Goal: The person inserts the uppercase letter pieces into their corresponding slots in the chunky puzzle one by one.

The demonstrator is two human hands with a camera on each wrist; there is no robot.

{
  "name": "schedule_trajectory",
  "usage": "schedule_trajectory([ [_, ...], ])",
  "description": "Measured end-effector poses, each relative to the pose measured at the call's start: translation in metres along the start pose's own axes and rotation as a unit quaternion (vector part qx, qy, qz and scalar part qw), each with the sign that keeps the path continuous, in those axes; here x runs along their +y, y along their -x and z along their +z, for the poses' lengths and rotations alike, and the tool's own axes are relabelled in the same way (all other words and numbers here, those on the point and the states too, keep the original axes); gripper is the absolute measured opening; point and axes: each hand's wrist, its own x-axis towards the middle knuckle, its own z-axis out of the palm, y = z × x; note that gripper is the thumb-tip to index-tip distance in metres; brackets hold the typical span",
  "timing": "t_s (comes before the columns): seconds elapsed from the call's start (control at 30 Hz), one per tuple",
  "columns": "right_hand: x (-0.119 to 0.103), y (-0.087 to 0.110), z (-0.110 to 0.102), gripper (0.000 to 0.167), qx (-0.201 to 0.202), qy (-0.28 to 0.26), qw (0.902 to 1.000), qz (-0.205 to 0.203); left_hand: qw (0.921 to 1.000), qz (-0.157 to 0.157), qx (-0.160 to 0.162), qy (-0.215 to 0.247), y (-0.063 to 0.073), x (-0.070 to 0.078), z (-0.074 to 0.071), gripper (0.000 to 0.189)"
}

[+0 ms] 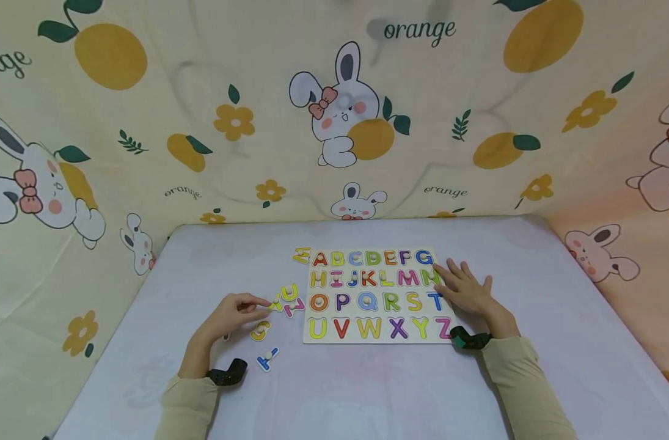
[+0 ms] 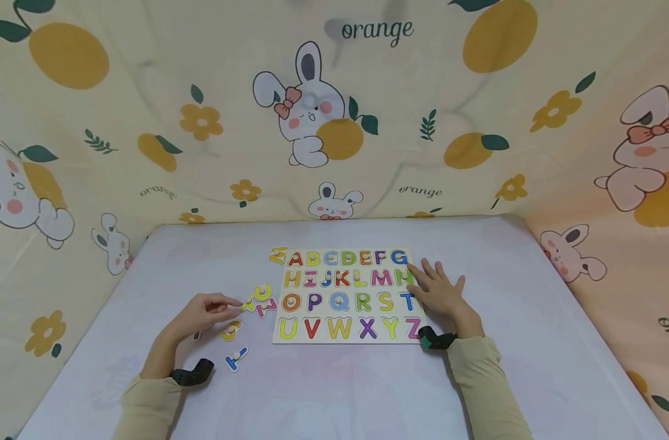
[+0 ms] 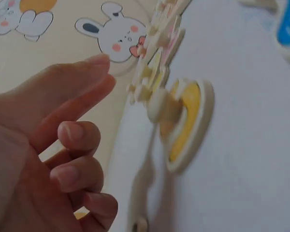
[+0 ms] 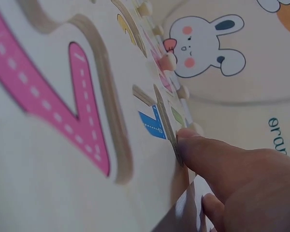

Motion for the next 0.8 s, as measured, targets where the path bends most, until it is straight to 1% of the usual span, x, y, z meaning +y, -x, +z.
schedule_trajectory([
  [0.2,-0.001,0.001,0.0,0.069,0.004,0.001,1.0,0.0,0.9999,-0.01,0.002,-0.005,0.007,-0.008,-0.003,0.027],
  [0.27,-0.002,0.001,0.0,0.069,0.006,0.004,1.0,0.001,0.9999,-0.008,-0.001,-0.009,0.009,-0.01,-0.005,0.027],
  [0.3,-0.002,0.001,-0.001,0.069,0.006,0.003,1.0,0.001,0.9999,0.0,-0.005,-0.011,0.01,-0.012,-0.005,0.027],
  [0.43,-0.003,0.002,-0.001,0.069,0.008,0.0,1.0,0.002,0.9996,0.011,-0.024,-0.011,0.012,-0.014,-0.008,0.026],
  [0.57,-0.002,0.001,0.0,0.069,0.005,-0.002,1.0,0.003,0.9987,0.01,-0.047,-0.017,0.012,-0.015,-0.008,0.026],
  [0.63,-0.001,0.001,0.001,0.069,0.003,-0.001,1.0,0.003,0.9983,0.012,-0.052,-0.024,0.012,-0.016,-0.007,0.025],
  [0.8,0.001,0.0,0.002,0.07,0.005,-0.001,1.0,0.002,0.998,0.019,-0.051,-0.031,0.011,-0.015,-0.006,0.022],
])
